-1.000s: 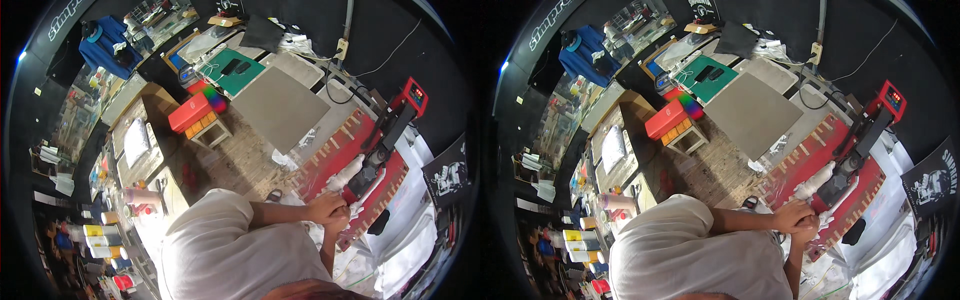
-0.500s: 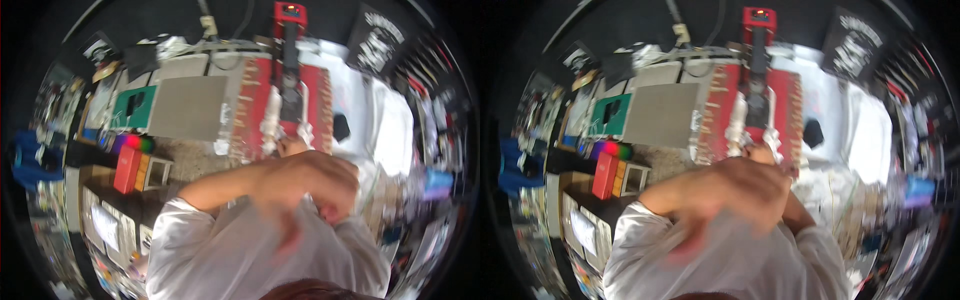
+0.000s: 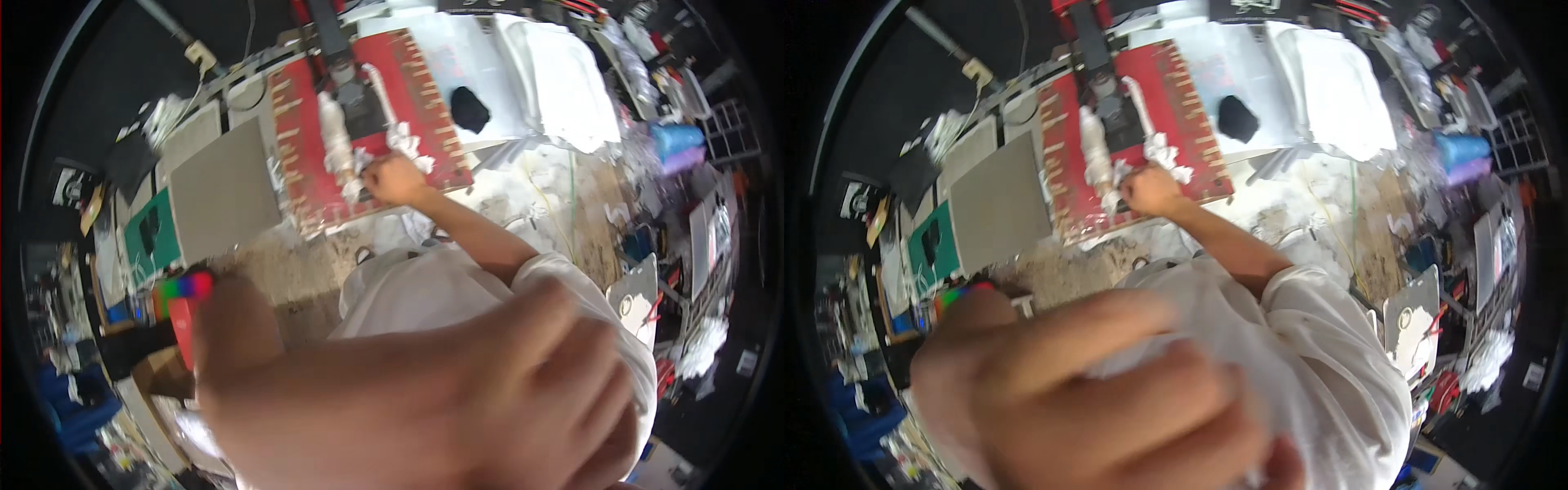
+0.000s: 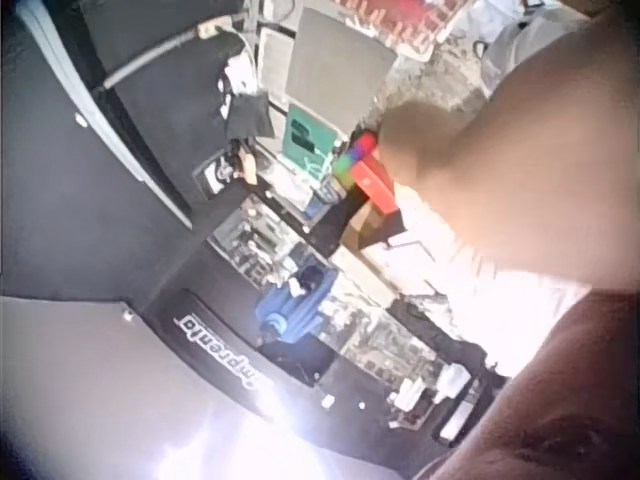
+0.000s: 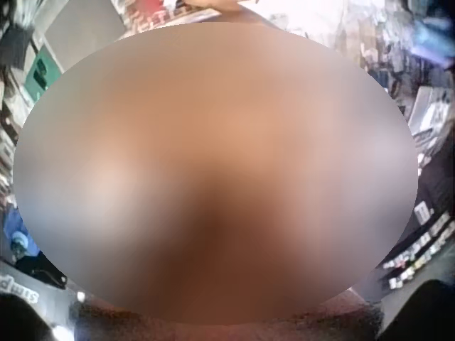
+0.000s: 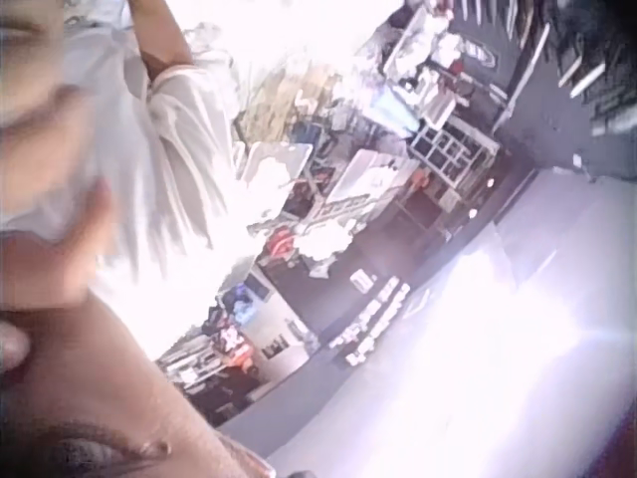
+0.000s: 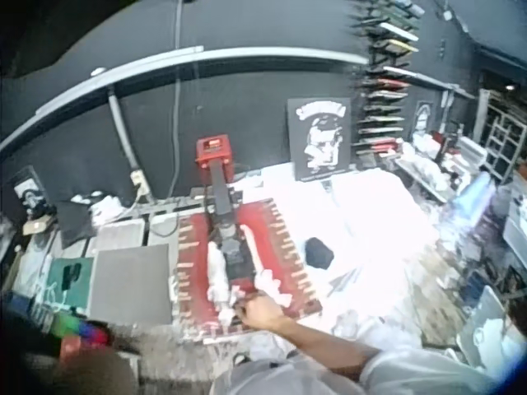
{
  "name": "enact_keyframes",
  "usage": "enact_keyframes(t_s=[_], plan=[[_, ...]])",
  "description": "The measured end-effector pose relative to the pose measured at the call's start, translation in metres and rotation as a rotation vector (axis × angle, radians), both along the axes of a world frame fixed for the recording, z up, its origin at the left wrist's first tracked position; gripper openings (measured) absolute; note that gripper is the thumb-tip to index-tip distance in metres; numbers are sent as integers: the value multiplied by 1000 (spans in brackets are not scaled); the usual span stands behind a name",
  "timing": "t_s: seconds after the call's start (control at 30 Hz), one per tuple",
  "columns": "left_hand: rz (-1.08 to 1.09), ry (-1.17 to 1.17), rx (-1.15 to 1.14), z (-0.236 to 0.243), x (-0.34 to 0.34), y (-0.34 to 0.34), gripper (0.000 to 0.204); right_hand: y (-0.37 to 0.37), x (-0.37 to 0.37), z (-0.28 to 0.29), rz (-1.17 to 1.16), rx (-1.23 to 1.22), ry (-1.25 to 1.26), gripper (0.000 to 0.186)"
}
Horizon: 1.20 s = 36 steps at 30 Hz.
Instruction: The person performs screen printing on shirts and uses a heat press. The person aligns a shirt on the printing station, applies ink using a squeegee over a silk screen frame, and uses a heat press machine to set the design.
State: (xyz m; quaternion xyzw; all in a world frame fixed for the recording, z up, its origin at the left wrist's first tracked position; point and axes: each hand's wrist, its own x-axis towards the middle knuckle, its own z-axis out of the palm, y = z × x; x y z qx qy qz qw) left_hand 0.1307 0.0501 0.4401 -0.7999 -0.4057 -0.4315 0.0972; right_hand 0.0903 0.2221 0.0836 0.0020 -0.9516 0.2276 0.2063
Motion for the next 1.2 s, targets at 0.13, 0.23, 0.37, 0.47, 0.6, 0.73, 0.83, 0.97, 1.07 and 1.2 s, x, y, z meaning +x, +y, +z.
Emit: enact_keyframes(t_s=[0.13, 0.23, 0.37, 0.47, 0.6, 0.73, 0.83, 0.97, 1.07, 1.2], plan=[[4, -35, -39, -1, 5, 4, 32, -6, 1, 10, 8, -12, -47, 23], [21, -153, -105, 3, 7, -1, 33, -5, 0, 10, 21, 32, -21, 23], [153, -653, -417, -36, -52, 34, 26, 0, 9, 5, 7, 22, -21, 31], [700, -667, -637, -165, -189, 69, 39, -12, 5, 24, 106, 59, -4, 41], [1460, -543, -514, -321, -221, 123, 89, 2, 12, 11, 101, 99, -60, 46], [1290, -1173, -877, -313, -253, 123, 99, 2, 21, 18, 142, 180, 73, 44], [865, -1550, -813, -340, -277, 128, 76, 6, 22, 16, 129, 208, 16, 51], [744, -1520, -635, -363, -332, 94, 85, -15, -10, 19, 207, 217, -143, 64], [810, -1685, -1048, -350, -304, 122, 85, 3, 4, 16, 156, 62, -262, 68], [821, -1460, -692, -336, -256, 130, 69, 7, 13, -13, 138, 142, -46, 62]])
